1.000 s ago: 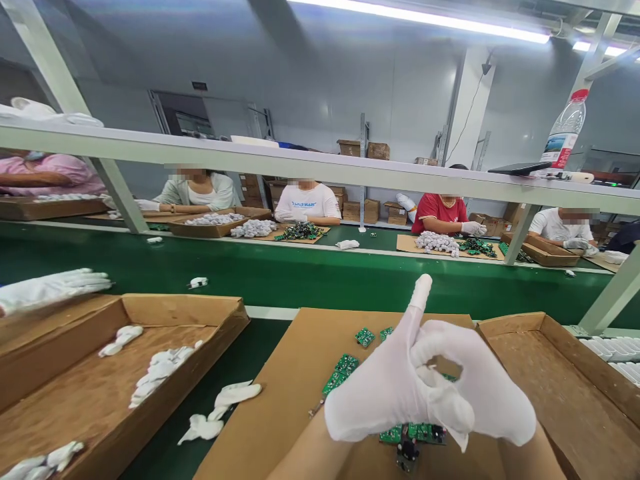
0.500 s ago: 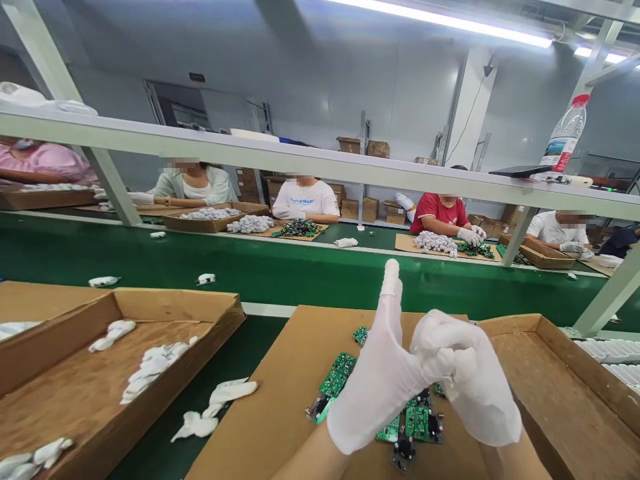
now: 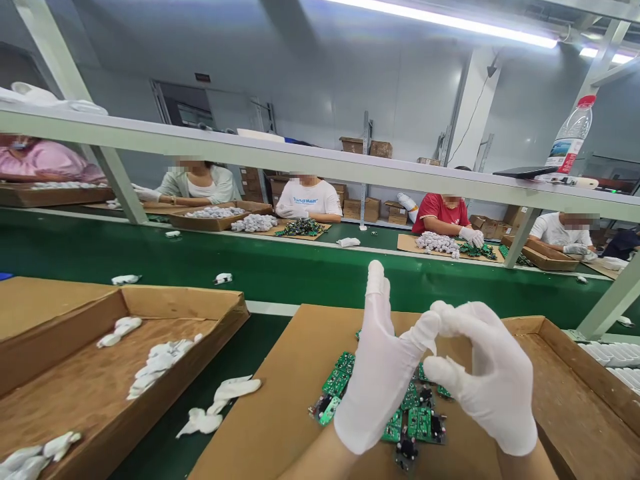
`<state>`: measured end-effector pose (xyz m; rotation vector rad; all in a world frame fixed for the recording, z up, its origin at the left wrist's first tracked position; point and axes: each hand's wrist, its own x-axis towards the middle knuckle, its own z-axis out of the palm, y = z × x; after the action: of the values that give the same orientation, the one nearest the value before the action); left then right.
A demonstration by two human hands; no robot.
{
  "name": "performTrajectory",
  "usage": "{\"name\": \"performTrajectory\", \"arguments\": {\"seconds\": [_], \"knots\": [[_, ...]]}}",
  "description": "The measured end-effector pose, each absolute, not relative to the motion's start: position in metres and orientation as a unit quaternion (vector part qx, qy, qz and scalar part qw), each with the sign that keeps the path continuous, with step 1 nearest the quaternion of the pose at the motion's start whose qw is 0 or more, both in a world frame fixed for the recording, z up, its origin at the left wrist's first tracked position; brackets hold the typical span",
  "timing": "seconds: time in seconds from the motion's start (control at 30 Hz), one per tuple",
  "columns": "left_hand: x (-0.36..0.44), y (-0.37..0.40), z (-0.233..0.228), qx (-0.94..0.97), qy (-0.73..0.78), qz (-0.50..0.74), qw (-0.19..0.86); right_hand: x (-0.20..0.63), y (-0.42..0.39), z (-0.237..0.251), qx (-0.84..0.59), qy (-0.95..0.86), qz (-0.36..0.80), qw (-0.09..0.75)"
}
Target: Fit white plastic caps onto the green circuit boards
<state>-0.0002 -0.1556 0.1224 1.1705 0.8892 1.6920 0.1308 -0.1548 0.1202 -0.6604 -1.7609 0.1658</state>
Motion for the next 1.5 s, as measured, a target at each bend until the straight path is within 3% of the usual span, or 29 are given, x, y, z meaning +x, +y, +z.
{"name": "performTrajectory", "arguments": {"seconds": [0.23, 0.47, 0.6, 0.7, 0.83, 1.03, 1.27, 1.43, 1.5], "knots": [[0.005, -0.158, 0.119, 0.462, 0.402, 0.685, 0.396, 0.130, -0.172, 0.123, -0.336, -0.766, -0.265, 0.479], [0.009, -0.161, 0.118, 0.438, 0.431, 0.695, 0.374, 0.116, -0.177, 0.128, -0.366, -0.762, -0.274, 0.458], [0.004, -0.159, 0.123, 0.428, 0.434, 0.690, 0.391, 0.112, -0.181, 0.123, -0.324, -0.818, -0.264, 0.395], [-0.002, -0.151, 0.126, 0.423, 0.425, 0.693, 0.399, 0.111, -0.188, 0.118, -0.300, -0.858, -0.200, 0.366], [-0.009, -0.142, 0.126, 0.452, 0.390, 0.673, 0.437, 0.123, -0.189, 0.125, -0.241, -0.877, -0.097, 0.404], [-0.006, -0.148, 0.119, 0.535, 0.287, 0.633, 0.480, 0.145, -0.175, 0.143, -0.331, -0.724, 0.173, 0.580], [0.007, -0.153, 0.123, 0.473, 0.324, 0.636, 0.516, 0.103, -0.165, 0.122, -0.345, -0.640, 0.461, 0.509], [0.000, -0.158, 0.123, 0.460, 0.312, 0.648, 0.521, 0.110, -0.160, 0.127, -0.359, -0.669, 0.529, 0.379], [-0.004, -0.155, 0.121, 0.455, 0.278, 0.650, 0.541, 0.120, -0.153, 0.130, -0.313, -0.689, 0.532, 0.380]]}}
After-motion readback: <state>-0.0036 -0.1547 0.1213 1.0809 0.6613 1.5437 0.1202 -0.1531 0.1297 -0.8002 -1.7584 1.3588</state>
